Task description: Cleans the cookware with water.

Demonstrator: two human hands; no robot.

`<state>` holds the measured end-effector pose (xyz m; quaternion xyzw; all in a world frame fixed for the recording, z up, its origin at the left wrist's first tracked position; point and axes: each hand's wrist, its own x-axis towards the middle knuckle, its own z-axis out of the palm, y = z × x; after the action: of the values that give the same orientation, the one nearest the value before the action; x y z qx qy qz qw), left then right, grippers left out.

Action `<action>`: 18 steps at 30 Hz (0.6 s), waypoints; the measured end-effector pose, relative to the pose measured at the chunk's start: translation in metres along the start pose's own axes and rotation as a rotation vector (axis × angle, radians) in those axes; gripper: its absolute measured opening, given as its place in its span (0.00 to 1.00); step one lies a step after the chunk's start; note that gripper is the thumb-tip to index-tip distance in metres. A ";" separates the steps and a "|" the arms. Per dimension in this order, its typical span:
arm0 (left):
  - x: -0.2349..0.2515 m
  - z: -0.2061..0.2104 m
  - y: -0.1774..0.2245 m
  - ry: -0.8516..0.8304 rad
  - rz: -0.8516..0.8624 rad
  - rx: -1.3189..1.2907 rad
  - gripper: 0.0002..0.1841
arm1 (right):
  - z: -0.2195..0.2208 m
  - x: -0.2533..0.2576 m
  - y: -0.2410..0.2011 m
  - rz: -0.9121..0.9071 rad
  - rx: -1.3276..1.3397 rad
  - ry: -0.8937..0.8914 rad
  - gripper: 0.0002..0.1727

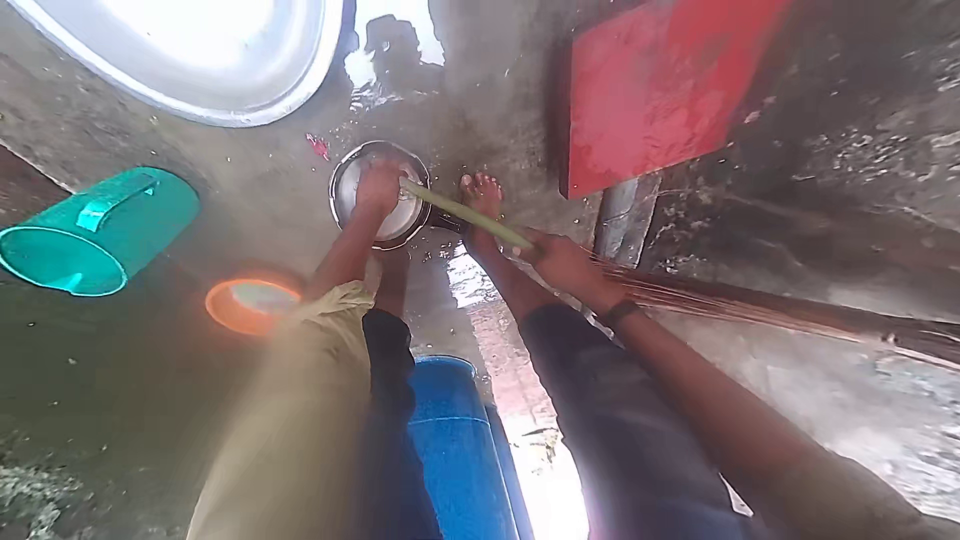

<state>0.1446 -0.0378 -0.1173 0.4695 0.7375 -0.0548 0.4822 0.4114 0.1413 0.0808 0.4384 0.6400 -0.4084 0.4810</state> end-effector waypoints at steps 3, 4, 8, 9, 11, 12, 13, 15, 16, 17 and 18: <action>-0.007 -0.020 -0.020 0.004 0.135 0.027 0.17 | 0.004 0.003 -0.001 -0.027 0.006 0.105 0.23; -0.015 -0.025 -0.024 0.077 0.183 0.036 0.16 | 0.005 0.007 0.001 -0.037 0.005 0.150 0.23; -0.037 -0.042 -0.030 0.331 0.012 -0.036 0.18 | 0.000 0.076 0.011 0.047 -0.018 0.209 0.25; -0.038 -0.045 -0.031 0.302 -0.149 -0.096 0.21 | -0.002 0.094 0.012 0.067 0.000 0.205 0.26; -0.034 -0.041 -0.038 0.153 -0.466 -0.195 0.26 | -0.007 0.120 0.006 0.118 0.005 0.172 0.25; -0.031 -0.037 -0.043 0.089 -0.565 -0.245 0.23 | -0.009 0.128 -0.001 0.134 -0.007 0.184 0.24; -0.030 -0.033 -0.047 0.042 -0.614 -0.283 0.21 | -0.008 0.130 -0.009 0.138 -0.021 0.236 0.24; -0.031 -0.029 -0.049 -0.006 -0.620 -0.320 0.19 | -0.005 0.125 -0.025 0.105 -0.032 0.394 0.26; -0.033 -0.031 -0.045 -0.019 -0.607 -0.329 0.18 | -0.003 0.122 -0.034 0.028 -0.042 0.455 0.26; -0.037 -0.033 -0.041 -0.028 -0.594 -0.328 0.18 | 0.003 0.118 -0.044 -0.059 -0.045 0.460 0.24; -0.041 -0.035 -0.038 -0.039 -0.583 -0.328 0.18 | 0.013 0.116 -0.056 -0.145 -0.068 0.416 0.22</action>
<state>0.0971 -0.0659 -0.0813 0.1538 0.8303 -0.0798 0.5297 0.3434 0.1328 -0.0291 0.4497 0.7687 -0.3208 0.3223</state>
